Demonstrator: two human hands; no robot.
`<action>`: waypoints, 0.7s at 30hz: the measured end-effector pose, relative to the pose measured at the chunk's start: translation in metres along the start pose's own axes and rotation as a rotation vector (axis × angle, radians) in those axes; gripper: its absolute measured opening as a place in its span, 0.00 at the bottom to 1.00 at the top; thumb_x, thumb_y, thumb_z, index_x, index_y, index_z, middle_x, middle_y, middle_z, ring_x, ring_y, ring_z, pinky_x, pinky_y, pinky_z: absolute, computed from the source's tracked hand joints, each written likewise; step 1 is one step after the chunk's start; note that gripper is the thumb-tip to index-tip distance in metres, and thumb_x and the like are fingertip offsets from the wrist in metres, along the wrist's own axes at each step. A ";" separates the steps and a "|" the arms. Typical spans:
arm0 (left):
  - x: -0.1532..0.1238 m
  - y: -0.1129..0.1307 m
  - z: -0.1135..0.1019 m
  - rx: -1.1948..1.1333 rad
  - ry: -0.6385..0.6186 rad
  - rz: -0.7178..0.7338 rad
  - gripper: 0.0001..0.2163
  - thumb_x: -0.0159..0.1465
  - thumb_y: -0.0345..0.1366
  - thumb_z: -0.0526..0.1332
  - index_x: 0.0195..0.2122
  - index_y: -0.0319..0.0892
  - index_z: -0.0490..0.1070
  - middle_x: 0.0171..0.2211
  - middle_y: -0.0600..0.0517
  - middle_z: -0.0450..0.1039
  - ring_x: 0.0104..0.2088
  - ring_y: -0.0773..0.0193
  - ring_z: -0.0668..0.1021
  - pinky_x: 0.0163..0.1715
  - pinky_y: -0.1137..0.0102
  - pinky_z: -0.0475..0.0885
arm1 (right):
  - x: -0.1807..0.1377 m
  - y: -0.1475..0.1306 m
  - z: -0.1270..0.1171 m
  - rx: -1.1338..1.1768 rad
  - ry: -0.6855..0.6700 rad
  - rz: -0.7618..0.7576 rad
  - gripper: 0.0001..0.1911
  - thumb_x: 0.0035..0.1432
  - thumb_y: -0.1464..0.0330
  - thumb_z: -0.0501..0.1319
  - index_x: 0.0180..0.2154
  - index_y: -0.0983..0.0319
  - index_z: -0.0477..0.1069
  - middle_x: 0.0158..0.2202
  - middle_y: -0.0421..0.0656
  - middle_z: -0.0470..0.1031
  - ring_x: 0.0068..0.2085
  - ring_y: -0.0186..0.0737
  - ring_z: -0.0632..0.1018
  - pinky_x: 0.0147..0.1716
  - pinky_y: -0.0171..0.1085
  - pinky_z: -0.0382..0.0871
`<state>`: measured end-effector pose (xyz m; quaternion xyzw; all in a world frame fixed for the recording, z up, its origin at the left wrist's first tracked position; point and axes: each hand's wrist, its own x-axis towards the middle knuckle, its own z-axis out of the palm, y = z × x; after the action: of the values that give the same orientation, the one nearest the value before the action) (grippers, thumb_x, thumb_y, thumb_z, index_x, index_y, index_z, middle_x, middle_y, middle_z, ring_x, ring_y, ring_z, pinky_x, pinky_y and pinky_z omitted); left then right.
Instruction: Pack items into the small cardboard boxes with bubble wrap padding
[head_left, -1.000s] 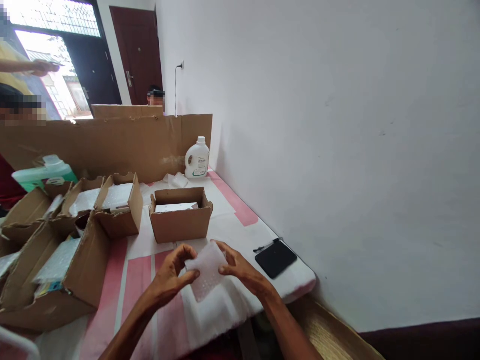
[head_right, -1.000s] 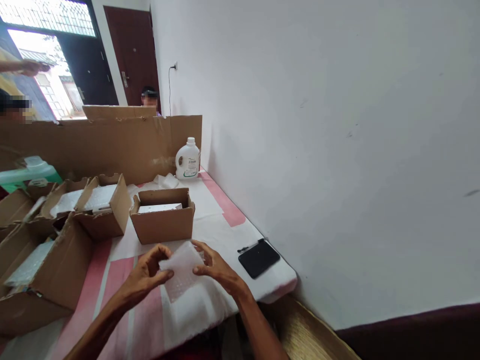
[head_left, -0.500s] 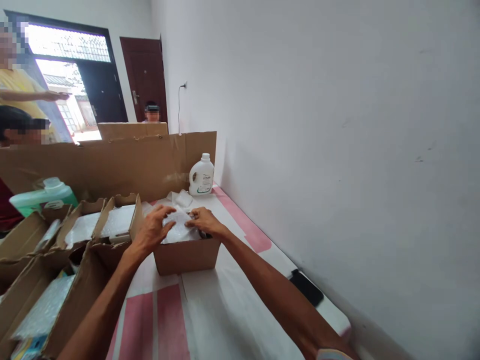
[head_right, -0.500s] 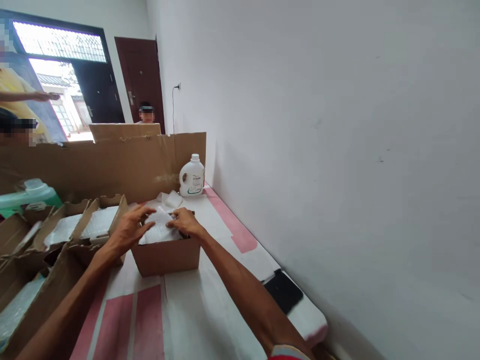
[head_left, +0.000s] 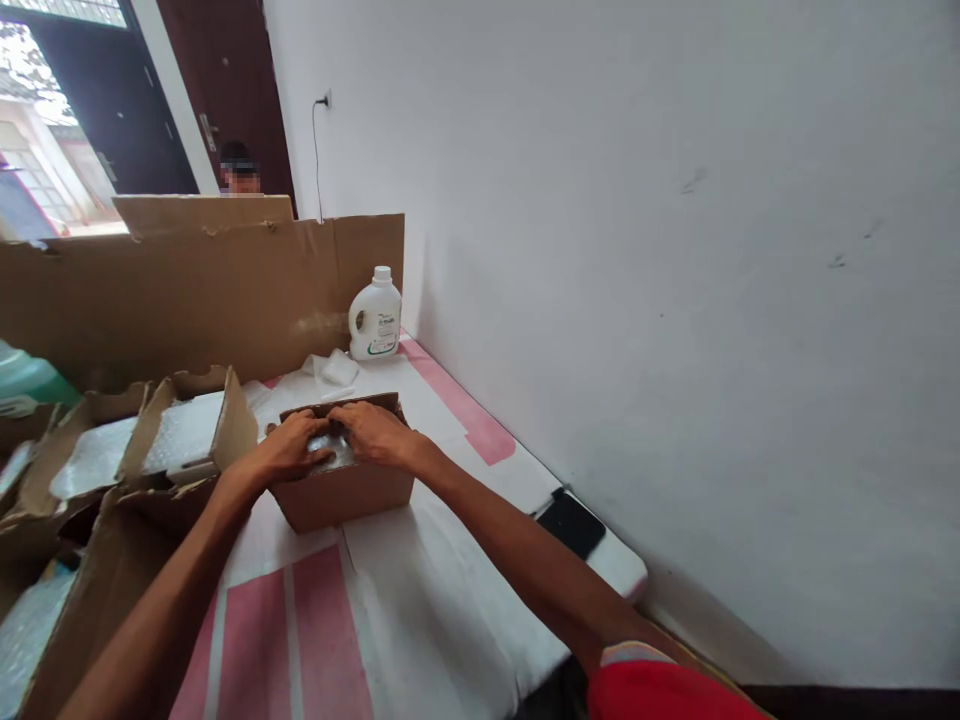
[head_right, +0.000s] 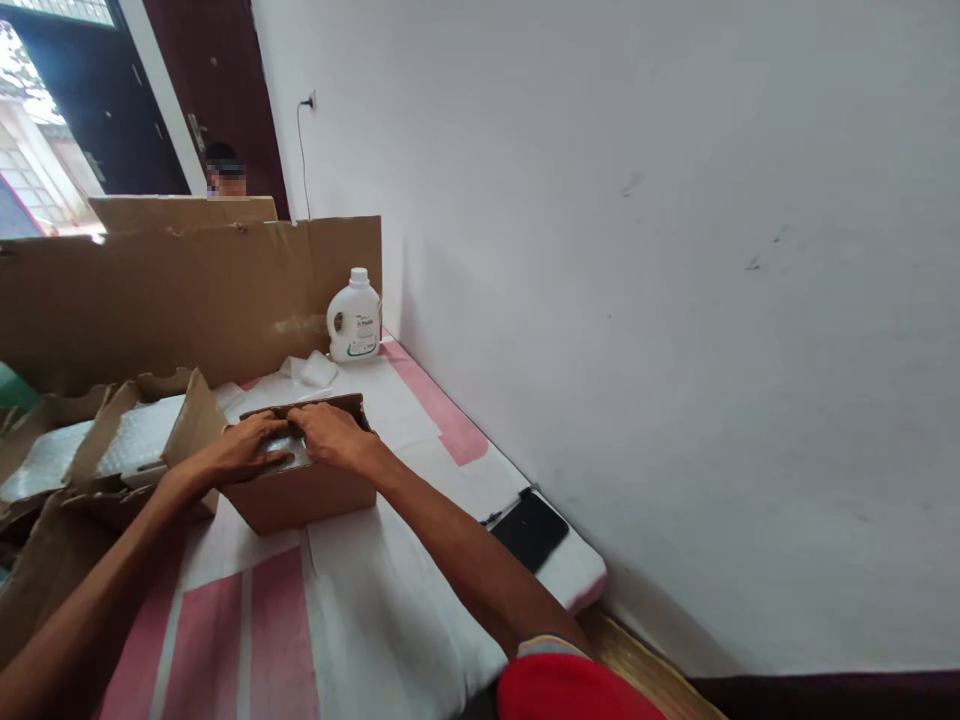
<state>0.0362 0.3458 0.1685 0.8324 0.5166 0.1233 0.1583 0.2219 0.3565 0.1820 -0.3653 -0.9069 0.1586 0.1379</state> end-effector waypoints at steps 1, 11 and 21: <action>-0.001 0.000 -0.002 -0.007 0.002 0.004 0.16 0.56 0.42 0.63 0.43 0.44 0.80 0.45 0.42 0.78 0.50 0.49 0.78 0.54 0.57 0.71 | 0.001 0.001 0.001 0.001 -0.019 0.000 0.14 0.57 0.82 0.60 0.44 0.65 0.74 0.46 0.51 0.79 0.47 0.48 0.79 0.45 0.40 0.69; -0.096 0.016 0.012 -0.366 0.754 -0.391 0.26 0.64 0.58 0.57 0.57 0.49 0.71 0.58 0.47 0.72 0.55 0.52 0.77 0.59 0.56 0.70 | -0.094 0.044 -0.009 0.635 0.678 0.324 0.17 0.64 0.55 0.62 0.47 0.58 0.76 0.51 0.46 0.78 0.52 0.45 0.77 0.53 0.44 0.70; -0.074 0.036 0.155 -0.887 0.553 -0.394 0.38 0.67 0.63 0.42 0.73 0.46 0.44 0.72 0.44 0.51 0.74 0.53 0.48 0.72 0.54 0.43 | -0.146 0.045 0.108 1.074 0.724 0.619 0.41 0.58 0.44 0.64 0.67 0.55 0.62 0.66 0.47 0.66 0.71 0.56 0.59 0.69 0.58 0.50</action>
<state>0.0909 0.2431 0.0372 0.5104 0.5834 0.5107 0.3719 0.3115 0.2641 0.0470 -0.5173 -0.4557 0.4835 0.5394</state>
